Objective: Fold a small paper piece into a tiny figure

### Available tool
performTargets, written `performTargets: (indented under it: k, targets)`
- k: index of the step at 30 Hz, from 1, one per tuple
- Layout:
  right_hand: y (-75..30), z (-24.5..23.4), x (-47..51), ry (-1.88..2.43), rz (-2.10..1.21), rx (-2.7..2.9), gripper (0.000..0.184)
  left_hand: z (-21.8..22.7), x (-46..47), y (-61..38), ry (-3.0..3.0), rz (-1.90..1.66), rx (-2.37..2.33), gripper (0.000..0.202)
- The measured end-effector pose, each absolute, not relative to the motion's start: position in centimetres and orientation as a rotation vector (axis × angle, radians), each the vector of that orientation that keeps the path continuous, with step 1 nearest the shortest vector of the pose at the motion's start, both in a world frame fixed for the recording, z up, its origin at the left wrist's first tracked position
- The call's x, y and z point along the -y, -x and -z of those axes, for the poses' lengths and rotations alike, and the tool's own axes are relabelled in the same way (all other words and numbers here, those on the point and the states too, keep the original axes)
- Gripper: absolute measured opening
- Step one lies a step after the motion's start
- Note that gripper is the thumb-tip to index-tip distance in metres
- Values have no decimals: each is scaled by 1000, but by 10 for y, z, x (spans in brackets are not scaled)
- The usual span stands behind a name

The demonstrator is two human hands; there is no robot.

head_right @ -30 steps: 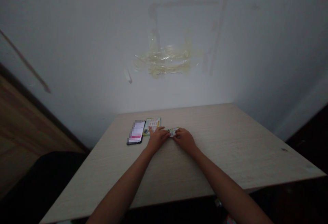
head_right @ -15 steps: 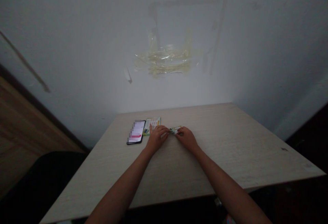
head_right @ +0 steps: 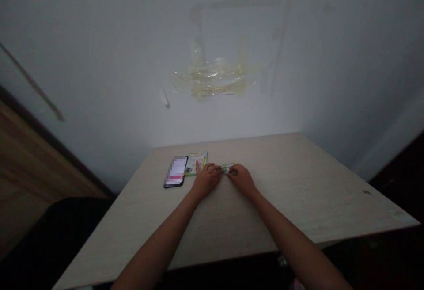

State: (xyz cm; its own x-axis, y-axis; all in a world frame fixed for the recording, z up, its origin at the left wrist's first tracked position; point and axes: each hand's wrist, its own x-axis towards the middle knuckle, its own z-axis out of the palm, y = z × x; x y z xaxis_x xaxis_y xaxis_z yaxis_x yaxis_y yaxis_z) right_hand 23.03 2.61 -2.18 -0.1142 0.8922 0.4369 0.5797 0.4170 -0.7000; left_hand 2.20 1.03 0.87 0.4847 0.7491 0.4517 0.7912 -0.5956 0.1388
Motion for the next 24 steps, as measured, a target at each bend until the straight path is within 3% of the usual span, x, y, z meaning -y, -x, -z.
performTargets:
  k: [24]
  targets:
    - [-232, 21, -27, 1212, -433, 1876, 4, -1, -13, -23, 2650, 710, 1478, 29]
